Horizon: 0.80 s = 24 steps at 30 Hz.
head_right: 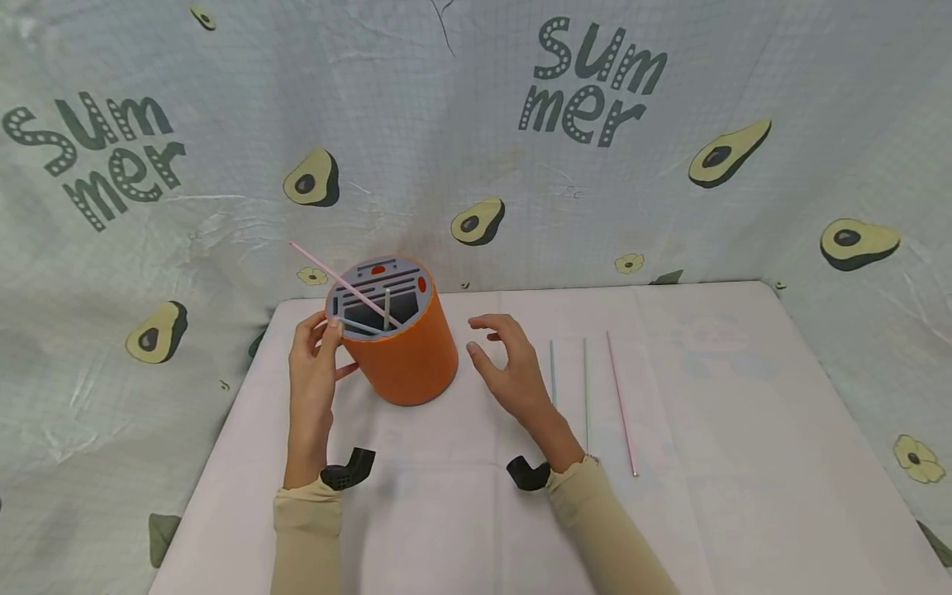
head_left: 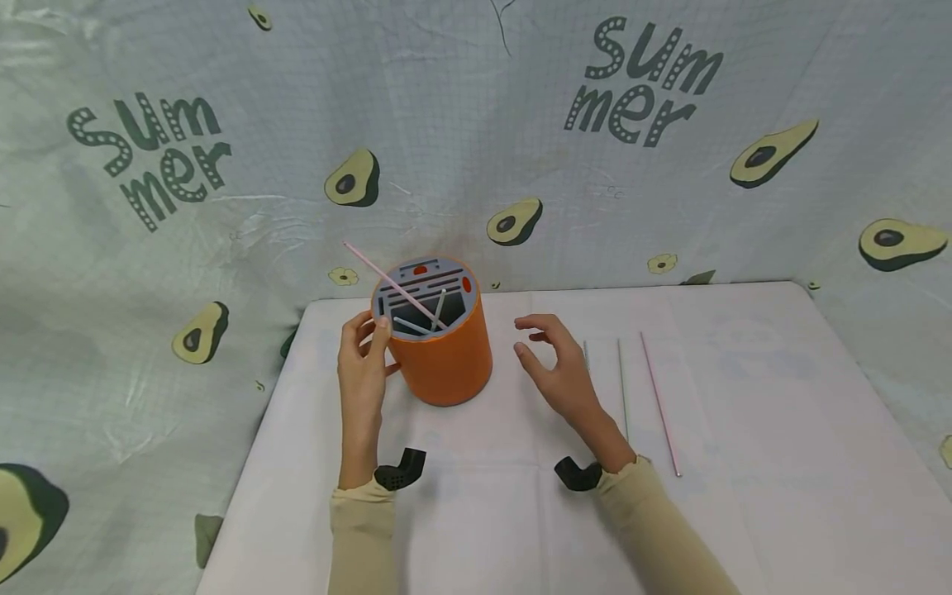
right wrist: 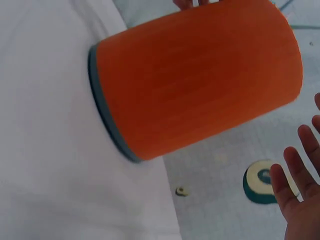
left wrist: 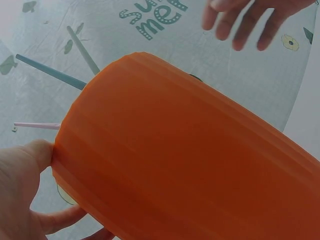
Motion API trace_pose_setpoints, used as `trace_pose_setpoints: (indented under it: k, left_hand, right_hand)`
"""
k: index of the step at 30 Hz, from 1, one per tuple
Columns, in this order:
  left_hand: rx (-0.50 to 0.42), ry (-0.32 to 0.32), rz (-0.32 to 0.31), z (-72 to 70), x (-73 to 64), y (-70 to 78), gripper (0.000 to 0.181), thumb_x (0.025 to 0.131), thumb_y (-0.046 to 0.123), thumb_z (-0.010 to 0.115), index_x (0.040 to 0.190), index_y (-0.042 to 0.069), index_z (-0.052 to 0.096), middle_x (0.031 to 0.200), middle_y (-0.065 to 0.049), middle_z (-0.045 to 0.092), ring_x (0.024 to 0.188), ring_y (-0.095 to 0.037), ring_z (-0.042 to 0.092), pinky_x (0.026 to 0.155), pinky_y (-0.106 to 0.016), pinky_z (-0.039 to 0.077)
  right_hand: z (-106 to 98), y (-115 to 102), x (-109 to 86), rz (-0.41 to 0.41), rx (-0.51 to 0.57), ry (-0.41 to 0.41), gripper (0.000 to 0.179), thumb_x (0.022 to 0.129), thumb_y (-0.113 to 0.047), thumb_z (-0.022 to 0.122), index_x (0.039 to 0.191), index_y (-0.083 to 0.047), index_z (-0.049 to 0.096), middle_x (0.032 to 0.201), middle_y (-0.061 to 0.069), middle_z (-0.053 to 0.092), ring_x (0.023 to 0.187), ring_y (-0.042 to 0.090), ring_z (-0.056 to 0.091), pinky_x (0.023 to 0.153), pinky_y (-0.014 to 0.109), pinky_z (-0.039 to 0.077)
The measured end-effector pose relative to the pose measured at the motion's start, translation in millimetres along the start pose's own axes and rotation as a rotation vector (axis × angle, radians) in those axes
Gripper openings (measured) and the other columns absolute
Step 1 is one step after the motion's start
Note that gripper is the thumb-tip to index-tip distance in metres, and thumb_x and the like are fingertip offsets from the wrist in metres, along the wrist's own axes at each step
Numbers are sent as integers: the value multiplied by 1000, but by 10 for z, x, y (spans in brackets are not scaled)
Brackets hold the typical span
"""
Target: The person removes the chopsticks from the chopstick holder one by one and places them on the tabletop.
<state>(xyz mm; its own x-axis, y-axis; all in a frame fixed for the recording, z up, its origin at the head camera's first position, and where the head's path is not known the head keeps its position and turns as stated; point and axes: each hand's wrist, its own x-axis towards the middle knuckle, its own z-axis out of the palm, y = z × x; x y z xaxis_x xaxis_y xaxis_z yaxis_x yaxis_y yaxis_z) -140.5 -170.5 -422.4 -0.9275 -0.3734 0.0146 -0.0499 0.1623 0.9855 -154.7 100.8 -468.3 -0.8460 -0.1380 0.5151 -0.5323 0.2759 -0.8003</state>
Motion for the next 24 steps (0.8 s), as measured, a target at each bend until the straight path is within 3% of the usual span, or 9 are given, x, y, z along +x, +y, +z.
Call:
trace_pose_setpoints:
  k: [13,24]
  left_hand:
    - [8,15,-12,11,2,-4,60,103,53,57,151,18,49,149,-8,54,121,-19,55,76,-23,60]
    - [3,15,-16,24,-1,4,60,103,54,57,151,18,49,147,-8,54,121,-18,55,79,-27,60]
  right_hand:
    - [239,-210,310,-175,-23,-77,35,98,-11,71,133,-11,64,135,7,63,134,24,51,115,48,44]
    - [442,-281,512,-333,-123,-72,25,95,-16,77,118,-9,72,124,8,67,124,28,46,109,49,37]
